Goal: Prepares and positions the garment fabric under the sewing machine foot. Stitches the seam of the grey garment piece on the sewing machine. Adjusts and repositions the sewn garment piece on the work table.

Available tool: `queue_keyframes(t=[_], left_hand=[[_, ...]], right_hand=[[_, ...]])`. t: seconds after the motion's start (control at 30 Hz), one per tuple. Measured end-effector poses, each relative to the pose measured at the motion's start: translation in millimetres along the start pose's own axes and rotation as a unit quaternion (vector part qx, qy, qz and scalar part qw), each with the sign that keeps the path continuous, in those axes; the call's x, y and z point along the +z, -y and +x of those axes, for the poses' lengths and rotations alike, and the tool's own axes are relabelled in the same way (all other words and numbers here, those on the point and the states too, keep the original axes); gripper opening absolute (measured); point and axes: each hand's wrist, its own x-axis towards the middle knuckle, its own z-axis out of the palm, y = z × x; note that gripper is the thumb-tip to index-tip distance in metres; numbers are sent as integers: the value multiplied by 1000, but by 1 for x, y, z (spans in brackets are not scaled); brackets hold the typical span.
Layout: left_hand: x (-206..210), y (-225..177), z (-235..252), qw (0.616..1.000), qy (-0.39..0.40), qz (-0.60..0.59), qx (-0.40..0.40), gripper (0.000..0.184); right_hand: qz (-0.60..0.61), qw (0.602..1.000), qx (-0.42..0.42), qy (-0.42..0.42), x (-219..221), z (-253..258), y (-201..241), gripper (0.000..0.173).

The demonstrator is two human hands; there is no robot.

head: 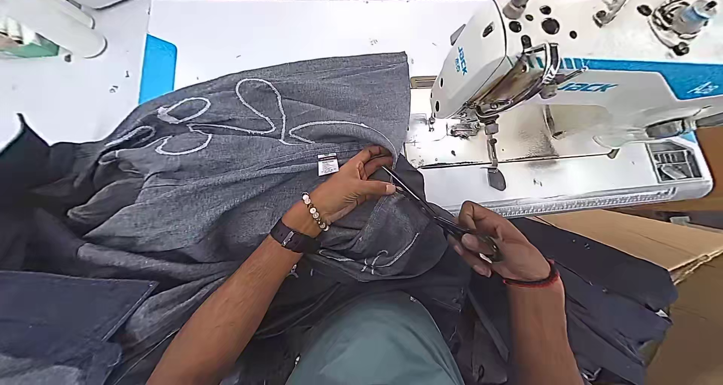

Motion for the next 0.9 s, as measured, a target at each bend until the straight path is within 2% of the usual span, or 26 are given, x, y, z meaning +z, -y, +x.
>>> queue_keyframes(t=[0.03,0.07,0.1,0.17,0.23,0.27,0.3,0.33,0.37,0.4,0.43,0.47,0.5,0.53,0.6,0.63,0.67,0.7,0.77,0.83,0.87,0.9], left_hand=[[0,0,0,999,11,33,1,94],[2,2,-2,996,15,86,3,104],[4,8,-4,988,18,154,15,104],[22,31,-16,946,19,314,75,80],[44,57,-31,880,96,441,147,60],[53,66,-36,854,163,469,156,55],[60,67,-38,838,252,468,126,54],[65,60,-36,827,338,443,83,52],[70,45,-30,822,380,419,59,44],[71,22,-21,823,380,418,60,35],[68,-5,-8,826,338,442,84,29],[60,-34,11,827,260,484,125,25],[46,-62,36,813,157,535,166,22],[25,-88,66,785,56,591,179,23],[-23,-126,127,726,-97,664,148,27],[-48,-134,153,699,-149,686,132,31],[-72,-135,175,679,-185,701,117,37],[-92,-131,189,661,-206,714,104,45],[-112,-115,195,649,-234,717,98,62],[-107,-92,173,673,-240,692,109,73],[-97,-76,151,681,-235,684,115,72],[-82,-57,123,686,-228,680,122,66]], right_hand=[[-22,1000,6,15,2,0,5,17],[-36,999,5,15,6,-5,9,17],[-51,999,-5,-4,10,-16,14,18],[-78,991,-47,-97,12,-49,23,21],[-145,958,-72,-238,7,-78,31,25],[-214,922,-63,-316,0,-85,35,30],[-307,873,-30,-378,-11,-88,38,33],[-410,808,27,-421,-26,-88,44,34],[-513,727,106,-445,-41,-82,52,34],[-592,644,183,-450,-52,-73,61,34],[-641,580,235,-445,-54,-62,69,32],[-679,536,253,-433,-45,-50,76,30],[-719,513,223,-413,-29,-35,79,30],[-752,511,159,-385,-7,-18,76,34],[-779,558,-4,-287,36,22,47,47],[-771,595,-66,-217,51,44,23,55],[-777,605,-96,-145,60,64,-4,64],[-790,596,-115,-92,61,77,-33,69],[-801,561,-200,-63,49,75,-80,49],[-775,557,-290,-68,37,44,-103,35],[-768,565,-295,-61,33,28,-111,30],[-765,585,-262,-53,29,17,-123,28]])
